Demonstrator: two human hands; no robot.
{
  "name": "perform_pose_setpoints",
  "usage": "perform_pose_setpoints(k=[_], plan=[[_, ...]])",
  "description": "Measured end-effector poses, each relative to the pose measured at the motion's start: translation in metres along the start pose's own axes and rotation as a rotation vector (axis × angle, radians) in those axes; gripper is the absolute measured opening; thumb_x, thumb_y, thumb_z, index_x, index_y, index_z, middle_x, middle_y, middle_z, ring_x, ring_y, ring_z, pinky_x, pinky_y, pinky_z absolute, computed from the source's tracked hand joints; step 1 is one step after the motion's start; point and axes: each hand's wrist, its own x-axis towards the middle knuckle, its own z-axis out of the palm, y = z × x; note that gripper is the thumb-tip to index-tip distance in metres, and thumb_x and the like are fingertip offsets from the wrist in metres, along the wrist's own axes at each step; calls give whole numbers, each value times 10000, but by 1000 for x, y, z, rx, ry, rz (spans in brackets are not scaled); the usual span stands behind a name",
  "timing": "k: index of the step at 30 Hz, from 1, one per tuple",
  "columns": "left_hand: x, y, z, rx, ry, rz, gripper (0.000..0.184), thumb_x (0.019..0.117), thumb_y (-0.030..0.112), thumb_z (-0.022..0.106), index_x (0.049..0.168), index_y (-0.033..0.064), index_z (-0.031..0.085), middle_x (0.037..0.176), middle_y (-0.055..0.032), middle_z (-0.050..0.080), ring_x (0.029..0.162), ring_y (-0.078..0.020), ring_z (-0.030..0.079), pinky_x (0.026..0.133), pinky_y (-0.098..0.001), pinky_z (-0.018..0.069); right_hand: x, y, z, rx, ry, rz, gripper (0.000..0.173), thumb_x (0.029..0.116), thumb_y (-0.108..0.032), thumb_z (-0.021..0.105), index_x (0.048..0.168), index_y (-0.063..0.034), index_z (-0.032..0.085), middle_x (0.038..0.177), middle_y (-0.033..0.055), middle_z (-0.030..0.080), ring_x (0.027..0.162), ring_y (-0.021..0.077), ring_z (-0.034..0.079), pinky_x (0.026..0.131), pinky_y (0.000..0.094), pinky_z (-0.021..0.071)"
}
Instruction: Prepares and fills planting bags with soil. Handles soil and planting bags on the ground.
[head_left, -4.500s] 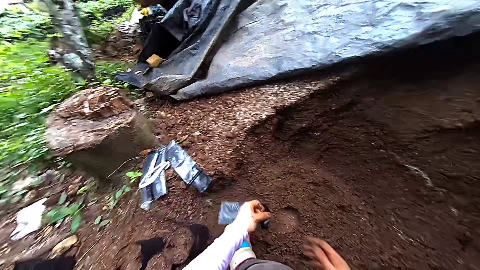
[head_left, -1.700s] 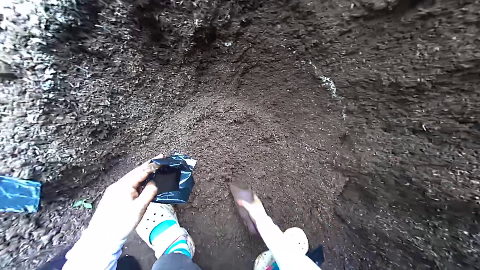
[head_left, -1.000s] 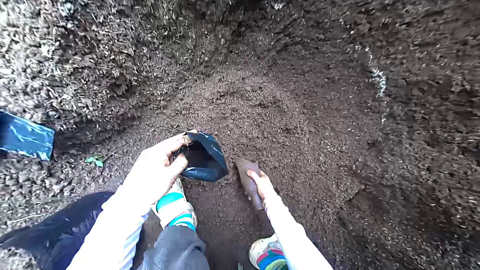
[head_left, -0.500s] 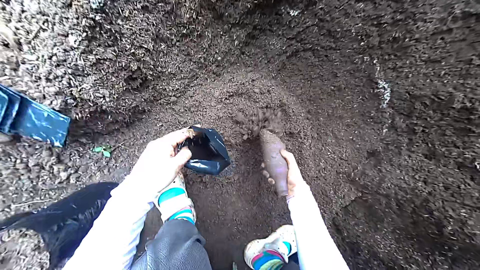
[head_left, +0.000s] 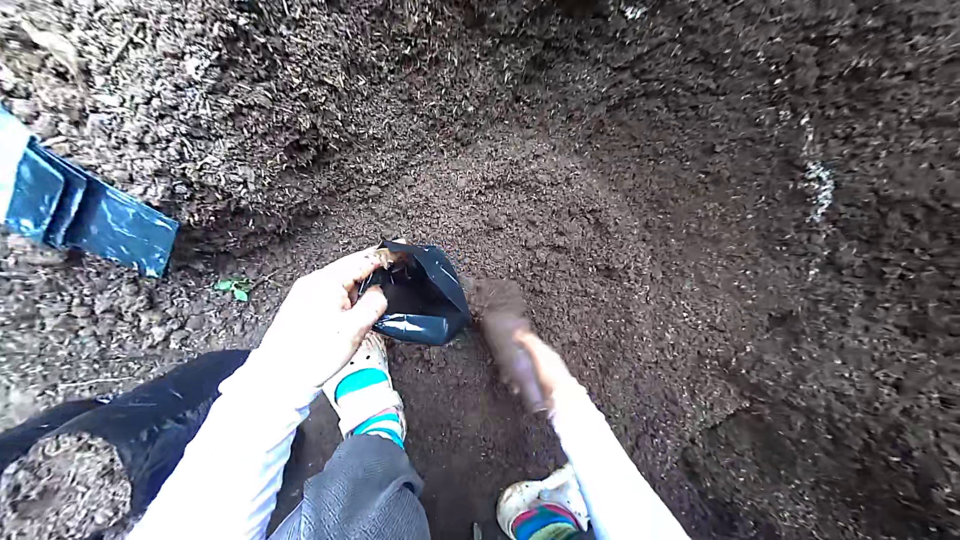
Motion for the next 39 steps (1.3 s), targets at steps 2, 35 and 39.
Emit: perform_pose_setpoints(k=[2, 35, 39], plan=[[0, 1, 1, -21, 27, -19, 354, 964, 102, 577, 1291, 172, 694, 1065, 0, 727, 784, -54, 634, 706, -330, 521, -21, -31, -24, 189, 34, -157, 499, 1078, -475, 277, 1181, -66, 544, 757, 95, 663, 525, 170, 610, 419, 294, 501], [-2, 8, -20, -191, 120, -48, 379, 961, 85, 568, 1308, 192, 678, 975, 53, 728, 715, 25, 619, 654, -205, 516, -47, -34, -1, -89, 63, -37, 496, 1055, -485, 475, 1345, -89, 550, 836, 106, 658, 611, 198, 629, 521, 368, 551], [2, 5, -20, -208, 145, -48, 365, 972, 61, 564, 1293, 191, 679, 976, 66, 724, 692, 52, 606, 624, -156, 504, -35, 50, 52, -149, -289, 391, 524, 1045, -550, 440, 1196, -79, 614, 785, 85, 654, 579, 180, 609, 501, 338, 521]])
